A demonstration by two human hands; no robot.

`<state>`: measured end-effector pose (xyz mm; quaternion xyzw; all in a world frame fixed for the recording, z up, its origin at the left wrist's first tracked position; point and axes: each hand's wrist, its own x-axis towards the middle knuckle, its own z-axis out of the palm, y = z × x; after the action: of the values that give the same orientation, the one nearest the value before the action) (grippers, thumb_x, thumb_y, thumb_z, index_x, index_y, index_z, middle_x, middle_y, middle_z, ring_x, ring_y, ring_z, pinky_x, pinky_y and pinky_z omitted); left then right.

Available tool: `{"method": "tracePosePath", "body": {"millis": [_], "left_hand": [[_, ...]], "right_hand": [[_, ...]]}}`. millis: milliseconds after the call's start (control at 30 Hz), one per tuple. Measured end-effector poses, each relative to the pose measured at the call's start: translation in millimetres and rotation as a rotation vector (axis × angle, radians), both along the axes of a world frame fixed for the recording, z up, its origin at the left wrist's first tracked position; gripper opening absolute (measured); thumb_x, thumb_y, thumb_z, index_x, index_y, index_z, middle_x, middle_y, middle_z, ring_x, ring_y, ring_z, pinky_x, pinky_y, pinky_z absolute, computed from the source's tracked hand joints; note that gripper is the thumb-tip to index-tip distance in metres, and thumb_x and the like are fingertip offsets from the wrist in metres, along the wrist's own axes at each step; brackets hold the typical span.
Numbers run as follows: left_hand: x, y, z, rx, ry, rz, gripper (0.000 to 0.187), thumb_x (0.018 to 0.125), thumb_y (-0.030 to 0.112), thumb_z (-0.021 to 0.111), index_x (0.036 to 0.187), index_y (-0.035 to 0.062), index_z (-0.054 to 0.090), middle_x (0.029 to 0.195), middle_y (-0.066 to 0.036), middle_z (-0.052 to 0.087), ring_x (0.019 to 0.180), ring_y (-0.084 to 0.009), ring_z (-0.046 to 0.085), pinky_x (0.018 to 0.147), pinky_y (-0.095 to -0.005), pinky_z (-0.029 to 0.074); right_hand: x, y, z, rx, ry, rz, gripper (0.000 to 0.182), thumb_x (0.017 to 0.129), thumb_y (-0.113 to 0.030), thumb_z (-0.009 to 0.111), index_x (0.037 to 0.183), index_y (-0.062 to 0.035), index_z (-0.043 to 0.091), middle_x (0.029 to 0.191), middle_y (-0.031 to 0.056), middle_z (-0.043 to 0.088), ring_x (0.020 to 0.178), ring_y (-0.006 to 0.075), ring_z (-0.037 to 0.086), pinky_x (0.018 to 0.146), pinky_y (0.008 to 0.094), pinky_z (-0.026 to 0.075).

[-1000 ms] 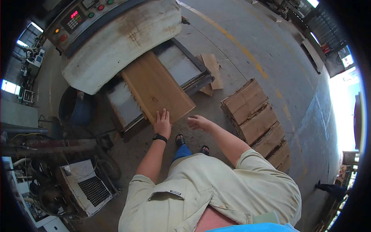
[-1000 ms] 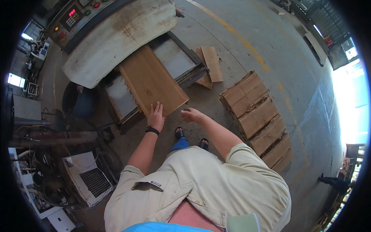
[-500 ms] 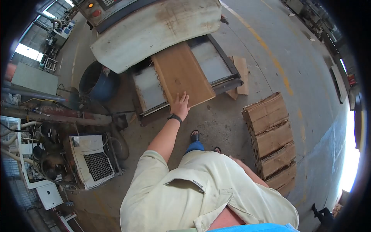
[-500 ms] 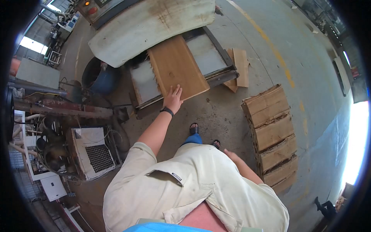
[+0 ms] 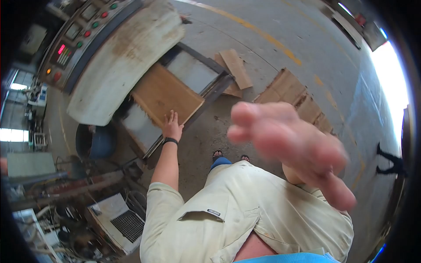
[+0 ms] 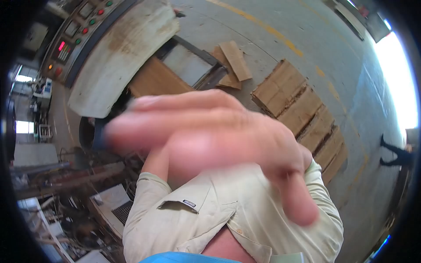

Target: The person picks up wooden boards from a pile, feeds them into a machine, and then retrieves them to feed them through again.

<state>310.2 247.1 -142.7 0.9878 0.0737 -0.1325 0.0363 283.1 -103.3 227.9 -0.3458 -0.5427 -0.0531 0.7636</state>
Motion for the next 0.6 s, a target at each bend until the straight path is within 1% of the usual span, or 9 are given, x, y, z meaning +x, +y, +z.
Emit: {"method": "tracePosePath", "body": {"millis": [33,133,233,400,467,500,533,567,600], "left_hand": [[-0.8,0.4,-2.0,0.057,-0.008,-0.029,0.073,0.091,0.034,0.065,0.153,0.0138,0.031,0.163,0.0,0.022,0.146,-0.0349,0.025,0.118,-0.0397,0.03],[-2.5,-2.7,2.4,0.063,-0.038,-0.05,0.072,0.091,0.033,0.065,0.153,0.0137,0.033,0.162,0.0,0.023,0.145,-0.0337,0.027,0.118,-0.0388,0.031],[-2.2,-7.8,15.3,0.051,-0.009,-0.032,0.073,0.09,0.033,0.066,0.152,0.0135,0.034,0.162,0.0,0.024,0.145,-0.0341,0.029,0.117,-0.039,0.033],[-0.5,-4.6,12.3,0.057,-0.04,-0.048,0.073,0.09,0.033,0.067,0.152,0.0132,0.034,0.161,-0.002,0.025,0.145,-0.034,0.029,0.116,-0.0399,0.033],[-3.0,-3.6,9.9,0.051,-0.039,-0.047,0.072,0.091,0.033,0.066,0.152,0.0129,0.034,0.162,-0.002,0.023,0.146,-0.0331,0.027,0.117,-0.0415,0.033],[-3.9,-3.5,10.4,0.06,-0.029,-0.04,0.072,0.091,0.033,0.066,0.152,0.0129,0.033,0.162,-0.002,0.022,0.146,-0.033,0.027,0.117,-0.0418,0.033],[-3.6,-4.5,12.1,0.068,-0.02,-0.037,0.072,0.091,0.033,0.065,0.152,0.0128,0.032,0.163,-0.002,0.022,0.146,-0.0329,0.026,0.117,-0.0422,0.033],[-2.4,-4.8,12.5,0.076,-0.011,-0.037,0.072,0.092,0.032,0.065,0.153,0.0128,0.032,0.163,-0.002,0.021,0.146,-0.0327,0.025,0.117,-0.0425,0.033],[-3.8,-3.5,8.3,0.081,-0.073,-0.048,0.073,0.089,0.032,0.068,0.15,0.011,0.036,0.16,-0.003,0.028,0.145,-0.033,0.028,0.116,-0.0395,0.034]], "right_hand": [[-6.4,-5.2,7.6,0.027,-0.019,-0.011,0.085,0.091,-0.065,0.049,0.139,0.0056,0.047,0.137,0.0259,0.053,0.13,0.0385,0.048,0.104,0.0472,0.043],[-21.7,-18.0,16.4,0.059,-0.024,-0.043,0.077,0.092,-0.059,0.052,0.137,0.0041,0.049,0.137,0.0237,0.053,0.128,0.0357,0.049,0.102,0.0445,0.045],[-26.3,-17.1,19.8,0.081,-0.003,-0.035,0.07,0.093,-0.053,0.055,0.135,0.0027,0.052,0.137,0.0216,0.054,0.127,0.0329,0.051,0.1,0.0418,0.046],[-28.5,-7.5,20.8,0.118,0.055,0.023,0.057,0.095,-0.043,0.059,0.131,0.0004,0.056,0.137,0.018,0.055,0.125,0.0283,0.053,0.098,0.0373,0.05],[-16.4,6.5,8.7,0.112,0.113,0.039,0.052,0.095,-0.039,0.061,0.13,-0.0006,0.057,0.136,0.0165,0.056,0.124,0.0264,0.054,0.097,0.0356,0.051],[-7.2,17.5,-4.2,0.073,0.156,0.026,0.05,0.096,-0.037,0.061,0.13,-0.001,0.058,0.136,0.0158,0.056,0.123,0.0255,0.055,0.096,0.0347,0.051],[7.5,32.0,-17.6,-0.04,0.165,-0.037,0.054,0.093,-0.037,0.064,0.133,-0.002,0.055,0.139,0.0156,0.053,0.126,0.0271,0.051,0.1,0.0365,0.047],[29.1,54.3,-48.4,-0.24,0.166,-0.161,0.059,0.09,-0.037,0.067,0.136,-0.003,0.052,0.142,0.0154,0.05,0.13,0.0287,0.048,0.103,0.0383,0.043],[50.2,79.0,-83.0,-0.459,0.138,-0.298,0.064,0.087,-0.037,0.069,0.139,-0.004,0.048,0.145,0.0152,0.047,0.133,0.0303,0.044,0.107,0.0402,0.039]]}}
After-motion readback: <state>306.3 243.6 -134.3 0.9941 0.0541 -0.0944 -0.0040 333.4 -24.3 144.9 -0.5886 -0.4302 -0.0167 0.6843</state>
